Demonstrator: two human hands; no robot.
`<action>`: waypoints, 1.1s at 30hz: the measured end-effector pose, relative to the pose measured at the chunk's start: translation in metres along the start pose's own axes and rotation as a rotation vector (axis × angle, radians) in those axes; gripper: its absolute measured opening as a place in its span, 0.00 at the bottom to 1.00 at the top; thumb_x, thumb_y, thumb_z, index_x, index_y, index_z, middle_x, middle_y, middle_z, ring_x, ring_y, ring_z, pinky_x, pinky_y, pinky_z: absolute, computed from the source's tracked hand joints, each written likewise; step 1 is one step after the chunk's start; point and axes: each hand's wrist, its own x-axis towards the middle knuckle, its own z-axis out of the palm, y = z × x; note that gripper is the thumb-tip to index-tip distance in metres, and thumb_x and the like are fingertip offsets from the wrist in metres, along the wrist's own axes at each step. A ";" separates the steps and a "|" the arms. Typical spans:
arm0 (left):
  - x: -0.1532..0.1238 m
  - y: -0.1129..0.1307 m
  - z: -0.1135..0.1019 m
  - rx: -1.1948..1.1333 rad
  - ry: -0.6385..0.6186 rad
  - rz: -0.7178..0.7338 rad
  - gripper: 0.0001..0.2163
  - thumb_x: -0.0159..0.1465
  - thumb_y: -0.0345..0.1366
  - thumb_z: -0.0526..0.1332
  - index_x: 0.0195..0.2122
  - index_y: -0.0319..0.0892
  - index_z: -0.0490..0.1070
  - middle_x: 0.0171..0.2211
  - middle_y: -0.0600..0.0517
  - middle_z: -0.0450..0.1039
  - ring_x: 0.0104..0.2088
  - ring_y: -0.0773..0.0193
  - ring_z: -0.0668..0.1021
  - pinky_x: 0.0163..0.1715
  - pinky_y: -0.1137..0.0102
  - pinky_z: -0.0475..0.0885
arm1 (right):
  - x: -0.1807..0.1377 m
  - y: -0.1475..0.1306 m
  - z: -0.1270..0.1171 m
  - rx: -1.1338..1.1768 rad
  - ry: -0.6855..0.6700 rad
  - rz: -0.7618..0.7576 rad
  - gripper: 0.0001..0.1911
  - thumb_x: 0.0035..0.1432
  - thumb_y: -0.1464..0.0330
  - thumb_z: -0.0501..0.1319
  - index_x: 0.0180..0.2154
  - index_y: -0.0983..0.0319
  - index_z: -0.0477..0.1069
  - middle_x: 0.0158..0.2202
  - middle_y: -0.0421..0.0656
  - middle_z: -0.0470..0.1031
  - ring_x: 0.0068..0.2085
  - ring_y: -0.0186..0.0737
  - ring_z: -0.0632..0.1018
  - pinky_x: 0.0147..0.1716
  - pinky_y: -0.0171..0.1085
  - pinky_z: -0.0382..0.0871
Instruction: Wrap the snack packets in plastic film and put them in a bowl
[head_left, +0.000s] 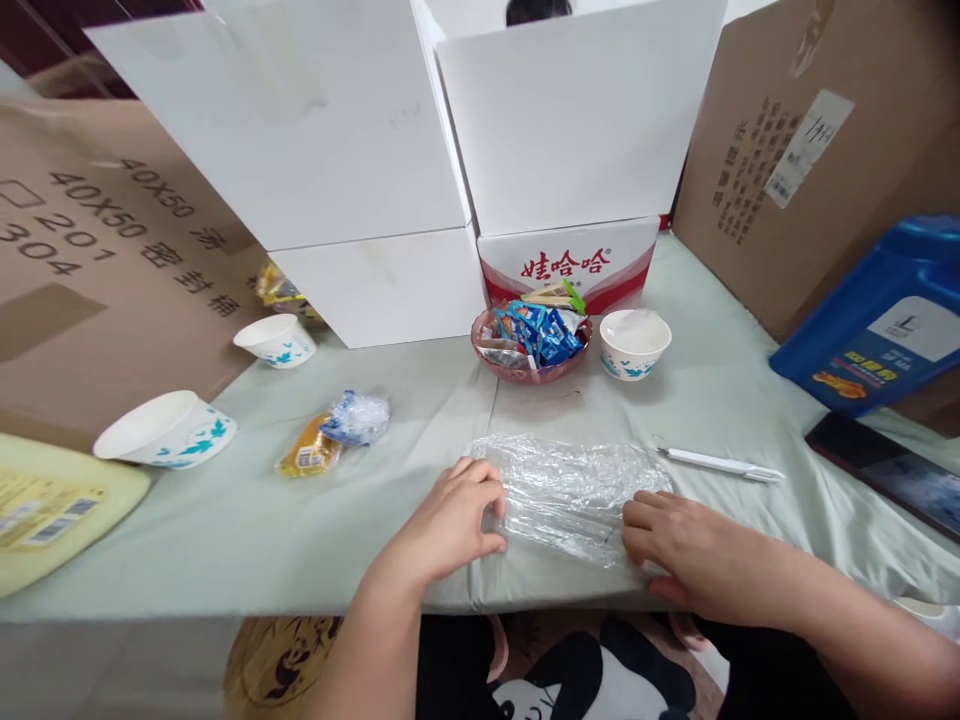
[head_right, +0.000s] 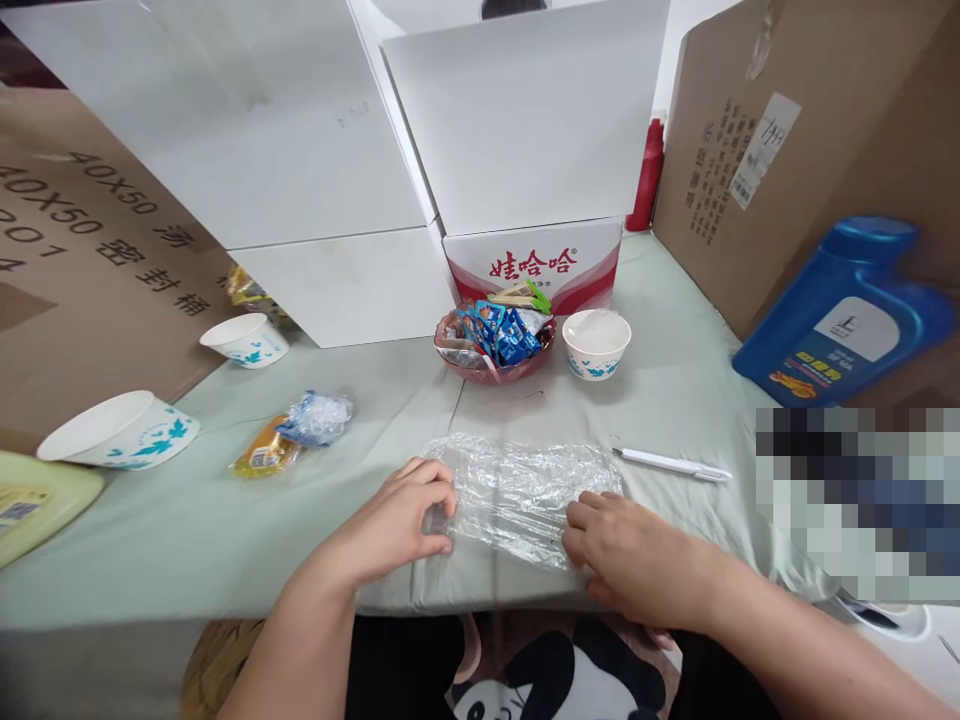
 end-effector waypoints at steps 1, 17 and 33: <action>0.000 -0.004 -0.001 0.009 0.014 0.002 0.06 0.51 0.27 0.65 0.28 0.44 0.70 0.40 0.53 0.70 0.45 0.56 0.70 0.45 0.63 0.68 | -0.001 0.003 -0.001 0.016 0.001 -0.019 0.03 0.55 0.75 0.59 0.31 0.62 0.69 0.35 0.45 0.72 0.39 0.43 0.71 0.39 0.41 0.65; 0.016 -0.024 -0.003 -0.058 0.354 -0.297 0.06 0.63 0.37 0.53 0.36 0.46 0.69 0.29 0.54 0.75 0.32 0.61 0.77 0.32 0.70 0.66 | 0.008 0.043 -0.009 0.299 0.088 0.386 0.07 0.62 0.70 0.49 0.36 0.59 0.65 0.21 0.38 0.75 0.25 0.39 0.75 0.27 0.34 0.61; 0.021 -0.010 0.001 0.268 0.757 -0.497 0.08 0.65 0.34 0.55 0.41 0.41 0.71 0.40 0.43 0.72 0.42 0.50 0.76 0.39 0.61 0.71 | 0.027 0.052 0.018 -0.176 0.411 0.361 0.09 0.61 0.71 0.53 0.30 0.61 0.69 0.34 0.48 0.72 0.39 0.46 0.75 0.38 0.41 0.69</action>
